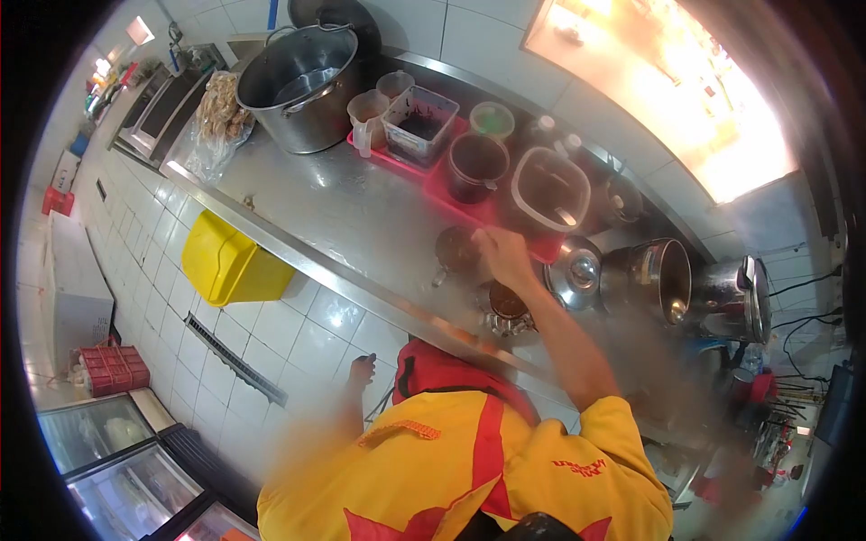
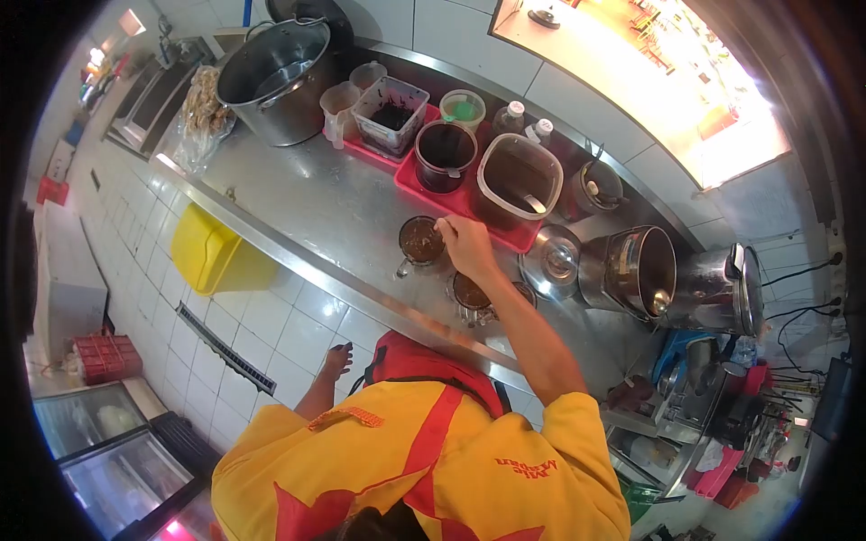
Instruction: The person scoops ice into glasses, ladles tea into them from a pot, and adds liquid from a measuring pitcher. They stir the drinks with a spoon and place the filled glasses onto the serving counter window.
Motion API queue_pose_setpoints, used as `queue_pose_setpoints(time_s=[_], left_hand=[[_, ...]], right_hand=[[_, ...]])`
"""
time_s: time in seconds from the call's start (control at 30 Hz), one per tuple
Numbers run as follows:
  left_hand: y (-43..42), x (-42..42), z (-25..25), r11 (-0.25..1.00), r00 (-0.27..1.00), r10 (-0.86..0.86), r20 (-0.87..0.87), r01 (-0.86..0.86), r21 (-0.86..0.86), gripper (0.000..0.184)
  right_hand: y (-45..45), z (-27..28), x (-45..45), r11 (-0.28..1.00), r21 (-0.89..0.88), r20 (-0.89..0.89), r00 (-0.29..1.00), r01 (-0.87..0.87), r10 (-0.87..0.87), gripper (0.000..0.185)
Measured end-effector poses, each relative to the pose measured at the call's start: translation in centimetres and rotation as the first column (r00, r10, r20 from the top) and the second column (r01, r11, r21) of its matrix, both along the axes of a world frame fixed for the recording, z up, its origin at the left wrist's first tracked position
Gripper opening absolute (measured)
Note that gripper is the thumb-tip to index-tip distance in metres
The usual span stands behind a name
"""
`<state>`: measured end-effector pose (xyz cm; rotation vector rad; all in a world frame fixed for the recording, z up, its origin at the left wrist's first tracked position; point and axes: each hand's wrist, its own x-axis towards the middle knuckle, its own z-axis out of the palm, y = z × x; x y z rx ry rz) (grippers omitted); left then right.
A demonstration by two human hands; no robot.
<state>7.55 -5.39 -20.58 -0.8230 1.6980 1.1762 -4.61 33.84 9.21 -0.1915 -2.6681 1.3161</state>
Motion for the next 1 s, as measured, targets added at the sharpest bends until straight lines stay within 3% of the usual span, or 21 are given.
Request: queue_pose_setpoints(time_s=[0.07,0.13,0.23,0.27,0.33,0.47,0.53,0.57,0.77,0.97,1.0], left_hand=[[0.0,-0.3,-0.1,1.000,1.000,-0.006,0.006,0.006,-0.003,0.043],[0.2,-0.3,0.2,1.000,1.000,0.001,-0.003,-0.001,-0.006,0.043],[0.3,-0.5,0.5,1.000,1.000,-0.009,-0.012,0.009,0.012,0.044],[0.4,-0.6,0.6,1.000,1.000,-0.015,-0.015,0.015,0.010,0.044],[0.3,-0.7,0.3,1.000,1.000,-0.003,-0.010,0.003,0.015,0.045],[0.1,-0.8,0.1,0.999,0.999,-0.031,-0.031,0.032,0.006,0.044],[0.0,-0.8,0.4,0.999,1.000,-0.013,0.010,0.012,0.031,0.044],[0.0,-0.7,0.5,1.000,1.000,-0.018,0.005,0.018,0.022,0.043],[0.1,-1.3,0.7,0.994,0.994,-0.109,0.003,0.109,-0.003,0.041],[1.2,-2.2,0.6,0.988,0.988,-0.151,-0.008,0.152,0.010,0.043],[1.5,-2.3,0.8,0.991,0.991,-0.136,-0.015,0.136,0.011,0.043]], right_hand=[[0.1,-0.2,-0.3,0.997,-0.060,0.051,0.998,0.042,-0.039,0.023],[0.1,0.4,-0.6,0.987,-0.067,-0.114,0.982,0.146,-0.153,0.023],[-0.4,-0.4,-0.2,0.999,-0.012,-0.244,0.969,0.042,-0.044,0.021],[-0.3,-0.7,-0.2,0.999,-0.013,-0.246,0.968,0.048,-0.050,0.021],[-0.1,-0.6,-0.4,0.999,-0.012,-0.068,0.997,0.034,-0.035,0.018],[-0.4,0.0,-0.2,0.965,-0.175,-0.089,0.973,0.196,-0.214,0.016],[-0.5,-0.8,0.2,0.999,-0.019,-0.308,0.951,-0.042,0.034,0.018],[-0.3,-1.0,0.4,0.999,-0.022,-0.312,0.950,-0.029,0.020,0.018],[0.1,5.3,3.1,0.992,0.120,-0.353,0.935,0.038,0.007,0.015],[1.5,12.0,9.1,0.975,0.011,-0.580,0.796,0.221,-0.174,0.014],[2.3,12.2,10.5,0.961,-0.079,-0.515,0.815,0.266,-0.268,0.016]])
